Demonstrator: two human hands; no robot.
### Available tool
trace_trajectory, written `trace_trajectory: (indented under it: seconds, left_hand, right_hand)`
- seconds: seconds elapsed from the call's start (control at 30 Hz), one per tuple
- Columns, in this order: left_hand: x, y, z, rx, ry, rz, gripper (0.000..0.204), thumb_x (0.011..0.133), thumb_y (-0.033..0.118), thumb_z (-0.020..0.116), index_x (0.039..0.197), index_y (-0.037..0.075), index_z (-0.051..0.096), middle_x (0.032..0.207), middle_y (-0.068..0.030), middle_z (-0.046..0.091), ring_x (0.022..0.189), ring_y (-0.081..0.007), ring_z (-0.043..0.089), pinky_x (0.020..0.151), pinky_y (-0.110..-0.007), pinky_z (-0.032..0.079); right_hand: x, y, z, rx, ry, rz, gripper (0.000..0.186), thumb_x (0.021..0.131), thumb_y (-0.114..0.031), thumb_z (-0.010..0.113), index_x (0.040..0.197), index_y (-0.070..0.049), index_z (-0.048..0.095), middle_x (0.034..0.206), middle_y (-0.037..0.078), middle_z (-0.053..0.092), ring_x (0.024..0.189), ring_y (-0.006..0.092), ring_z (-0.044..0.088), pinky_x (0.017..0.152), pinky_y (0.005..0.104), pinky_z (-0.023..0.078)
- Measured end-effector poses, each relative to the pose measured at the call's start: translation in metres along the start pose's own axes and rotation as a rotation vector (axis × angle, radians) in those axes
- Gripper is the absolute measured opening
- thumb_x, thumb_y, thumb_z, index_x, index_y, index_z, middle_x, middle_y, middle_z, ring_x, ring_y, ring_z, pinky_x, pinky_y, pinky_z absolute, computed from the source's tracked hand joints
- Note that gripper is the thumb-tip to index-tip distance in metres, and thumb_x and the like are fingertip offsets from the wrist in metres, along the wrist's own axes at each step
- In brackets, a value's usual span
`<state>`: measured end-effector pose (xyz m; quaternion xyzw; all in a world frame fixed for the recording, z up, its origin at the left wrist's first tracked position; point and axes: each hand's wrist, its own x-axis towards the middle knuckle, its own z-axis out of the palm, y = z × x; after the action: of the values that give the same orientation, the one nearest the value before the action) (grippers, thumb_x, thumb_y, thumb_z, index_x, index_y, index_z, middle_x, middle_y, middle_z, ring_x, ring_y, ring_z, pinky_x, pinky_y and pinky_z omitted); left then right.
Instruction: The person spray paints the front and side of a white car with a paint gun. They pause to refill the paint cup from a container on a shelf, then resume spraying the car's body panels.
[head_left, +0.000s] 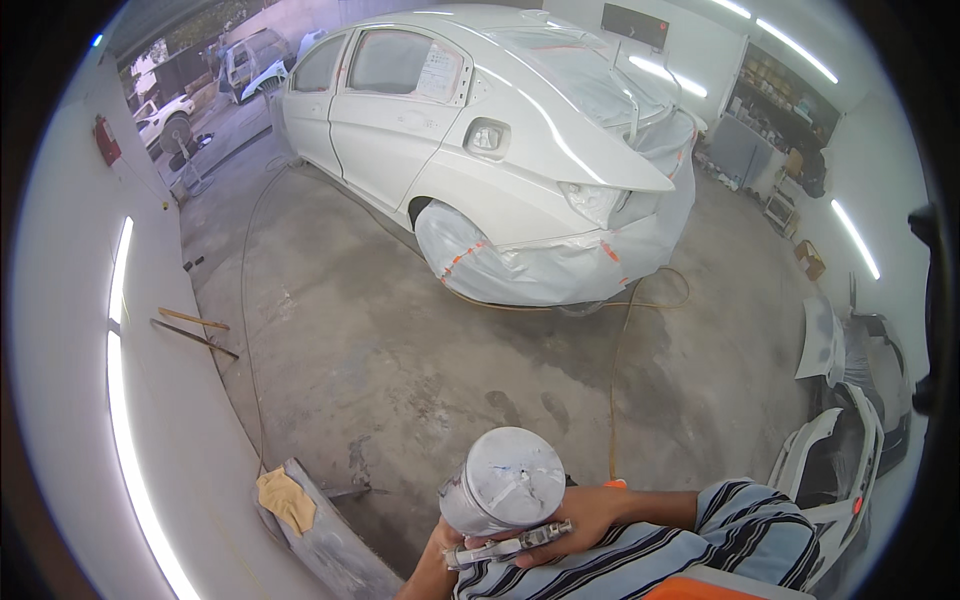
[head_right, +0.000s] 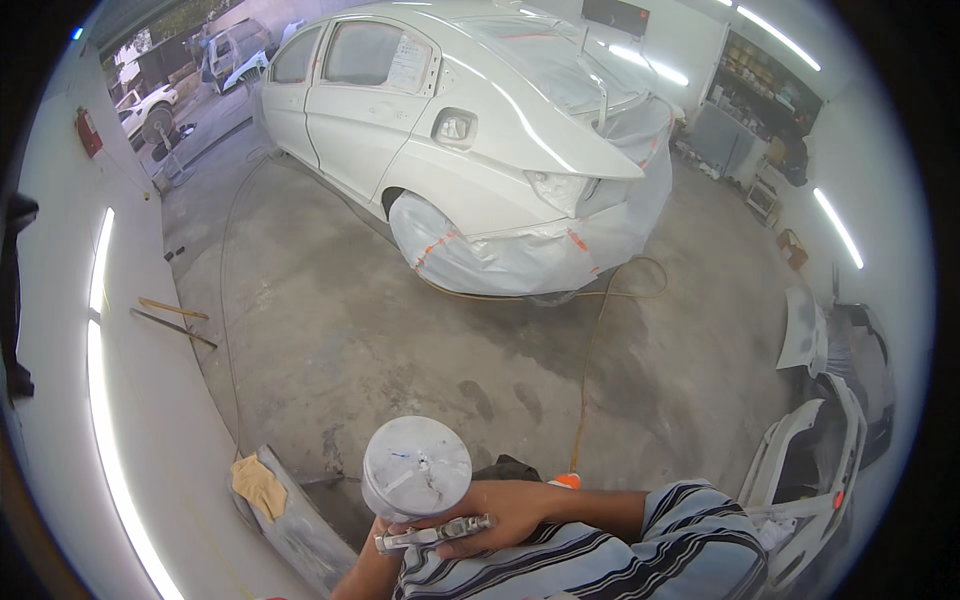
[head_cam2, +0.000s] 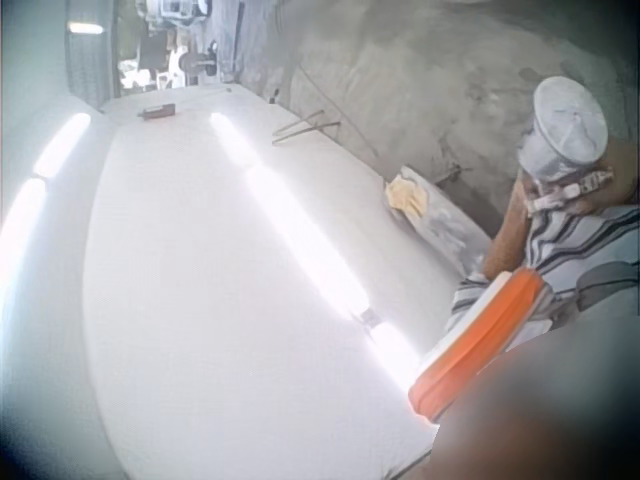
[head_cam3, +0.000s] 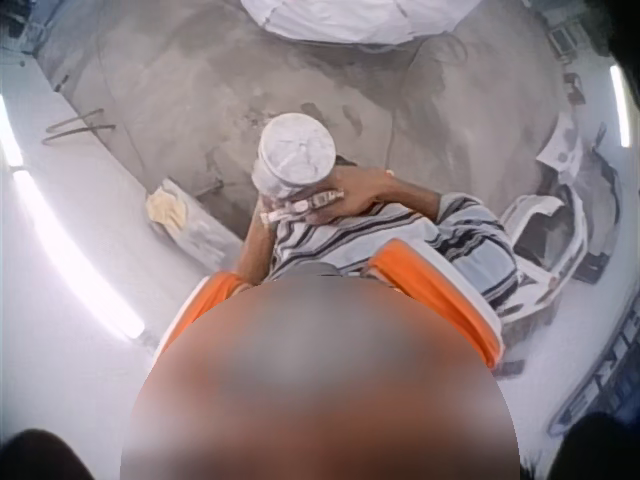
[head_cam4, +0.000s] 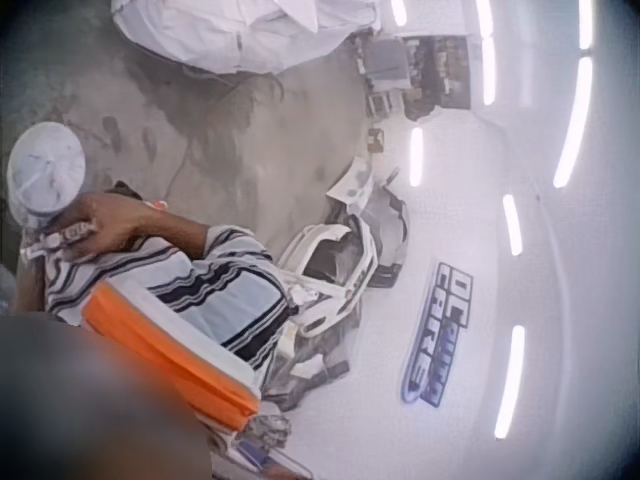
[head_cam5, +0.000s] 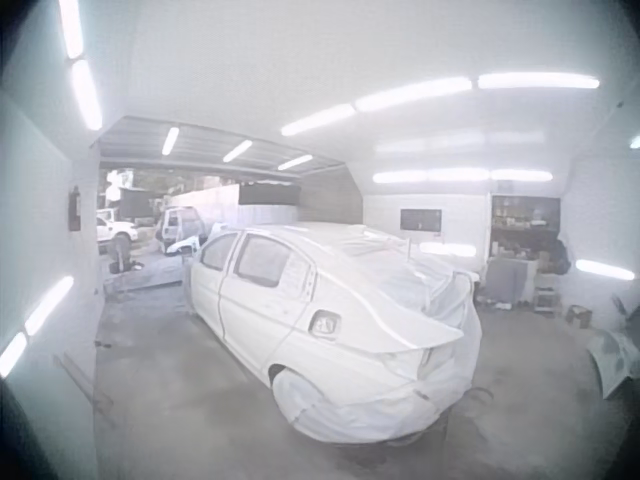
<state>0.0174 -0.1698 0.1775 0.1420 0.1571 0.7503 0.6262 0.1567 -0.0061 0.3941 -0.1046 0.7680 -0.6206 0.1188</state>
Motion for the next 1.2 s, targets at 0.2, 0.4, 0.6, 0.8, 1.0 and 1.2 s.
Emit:
trace_trajectory:
  seconds: [0.2,0.4,0.6,0.8,1.0,1.2]
  left_hand:
    - [-0.019,0.079,-0.005,0.007,-0.141,-0.146,0.065,0.087,0.013,0.079,0.144,0.000,0.051,0.133,-0.0103,0.065,0.119,-0.0183,0.063,0.100,-0.033,0.051]
    - [0.003,0.149,0.013,0.158,-0.268,-0.218,0.068,0.088,0.018,0.079,0.146,0.001,0.048,0.133,-0.0086,0.064,0.119,-0.0160,0.062,0.099,-0.031,0.050]
    - [0.023,0.176,0.002,0.293,-0.387,-0.468,0.076,0.087,0.027,0.080,0.150,0.003,0.044,0.134,-0.0050,0.062,0.119,-0.0143,0.059,0.099,-0.029,0.049]
    - [0.024,0.206,0.001,0.223,-0.460,-0.372,0.078,0.087,0.033,0.081,0.149,0.005,0.045,0.129,-0.0047,0.063,0.116,-0.0137,0.060,0.096,-0.028,0.049]
    - [0.040,0.182,-0.026,0.467,-0.199,-0.287,0.069,0.097,0.049,0.063,0.147,0.005,0.046,0.127,-0.0063,0.061,0.118,-0.0175,0.057,0.097,-0.030,0.046]
    - [0.077,0.143,-0.087,0.900,-0.591,-0.457,0.076,0.098,0.067,0.047,0.141,0.005,0.053,0.137,-0.0155,0.060,0.129,-0.0285,0.054,0.109,-0.042,0.040]
  right_hand:
    - [0.062,-0.039,0.036,-0.083,0.077,0.280,0.054,0.100,-0.038,0.065,0.148,-0.016,0.055,0.150,0.013,0.053,0.141,0.0315,0.045,0.118,0.0413,0.033]
    - [0.105,-0.064,0.059,0.125,0.424,0.326,0.056,0.099,-0.035,0.068,0.151,-0.022,0.052,0.145,0.006,0.060,0.136,0.0238,0.052,0.117,0.0391,0.034]
    - [0.128,-0.048,0.071,0.429,0.532,0.321,0.061,0.100,-0.028,0.068,0.153,-0.008,0.046,0.131,0.012,0.067,0.124,0.0222,0.059,0.110,0.0368,0.040]
    - [0.158,-0.050,0.076,0.499,0.553,0.243,0.063,0.101,-0.026,0.066,0.153,-0.002,0.043,0.132,0.014,0.066,0.131,0.0237,0.053,0.115,0.0393,0.035]
    - [0.214,-0.070,0.046,0.059,0.677,0.177,0.071,0.098,-0.045,0.067,0.152,-0.003,0.046,0.146,0.016,0.056,0.143,0.0246,0.043,0.122,0.0386,0.023]
    - [0.266,-0.083,-0.060,0.104,0.947,-0.084,0.094,0.094,-0.056,0.066,0.161,-0.006,0.022,0.128,0.021,0.063,0.049,0.0048,0.046,0.047,0.0200,0.042]
